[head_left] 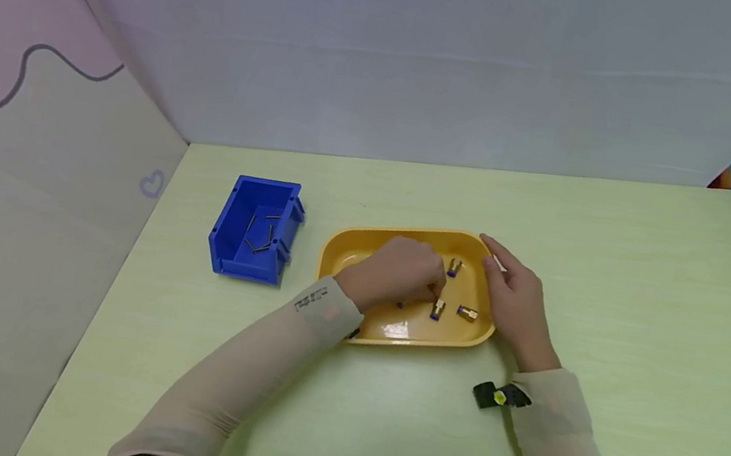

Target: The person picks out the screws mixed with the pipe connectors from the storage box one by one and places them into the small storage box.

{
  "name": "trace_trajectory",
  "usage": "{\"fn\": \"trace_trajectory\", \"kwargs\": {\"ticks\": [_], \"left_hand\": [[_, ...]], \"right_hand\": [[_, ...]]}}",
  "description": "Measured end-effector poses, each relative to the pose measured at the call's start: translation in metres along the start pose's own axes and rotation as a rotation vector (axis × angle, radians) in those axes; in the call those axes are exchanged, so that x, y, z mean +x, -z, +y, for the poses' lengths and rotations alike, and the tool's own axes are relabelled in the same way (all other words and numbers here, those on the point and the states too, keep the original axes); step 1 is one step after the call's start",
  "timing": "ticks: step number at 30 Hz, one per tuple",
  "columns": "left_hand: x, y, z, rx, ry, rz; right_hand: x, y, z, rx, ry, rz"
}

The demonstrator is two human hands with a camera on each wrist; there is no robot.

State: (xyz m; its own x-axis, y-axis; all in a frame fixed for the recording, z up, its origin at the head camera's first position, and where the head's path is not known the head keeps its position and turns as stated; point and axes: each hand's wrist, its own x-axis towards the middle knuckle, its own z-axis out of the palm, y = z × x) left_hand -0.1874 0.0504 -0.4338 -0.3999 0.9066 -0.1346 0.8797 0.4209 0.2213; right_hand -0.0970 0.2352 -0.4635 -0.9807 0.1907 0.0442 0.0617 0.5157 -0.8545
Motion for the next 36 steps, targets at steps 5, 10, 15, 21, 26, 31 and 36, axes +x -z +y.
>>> {"fn": "trace_trajectory", "kwargs": {"ticks": [5, 10, 15, 21, 26, 31, 36], "left_hand": [[-0.001, 0.002, 0.000, -0.019, 0.013, -0.009], [-0.002, 0.006, 0.001, -0.040, 0.043, -0.021], [-0.004, 0.009, 0.000, -0.060, 0.065, 0.009], [-0.010, 0.014, -0.002, -0.107, 0.080, 0.039], [-0.022, 0.030, -0.002, -0.161, 0.112, 0.057], [-0.042, 0.055, -0.002, -0.233, 0.137, 0.160], [-0.064, 0.071, -0.009, -0.338, 0.174, 0.306]], "right_hand": [[0.000, 0.000, 0.000, 0.009, -0.004, -0.003], [0.000, -0.001, -0.001, -0.005, -0.014, -0.013], [0.000, -0.002, -0.001, -0.013, -0.030, -0.016], [-0.001, -0.002, 0.000, -0.002, -0.031, -0.010], [-0.001, -0.002, -0.001, -0.009, -0.024, -0.005], [-0.001, -0.002, -0.001, -0.012, -0.024, -0.001], [-0.001, -0.002, 0.000, -0.008, -0.027, -0.007]]}}
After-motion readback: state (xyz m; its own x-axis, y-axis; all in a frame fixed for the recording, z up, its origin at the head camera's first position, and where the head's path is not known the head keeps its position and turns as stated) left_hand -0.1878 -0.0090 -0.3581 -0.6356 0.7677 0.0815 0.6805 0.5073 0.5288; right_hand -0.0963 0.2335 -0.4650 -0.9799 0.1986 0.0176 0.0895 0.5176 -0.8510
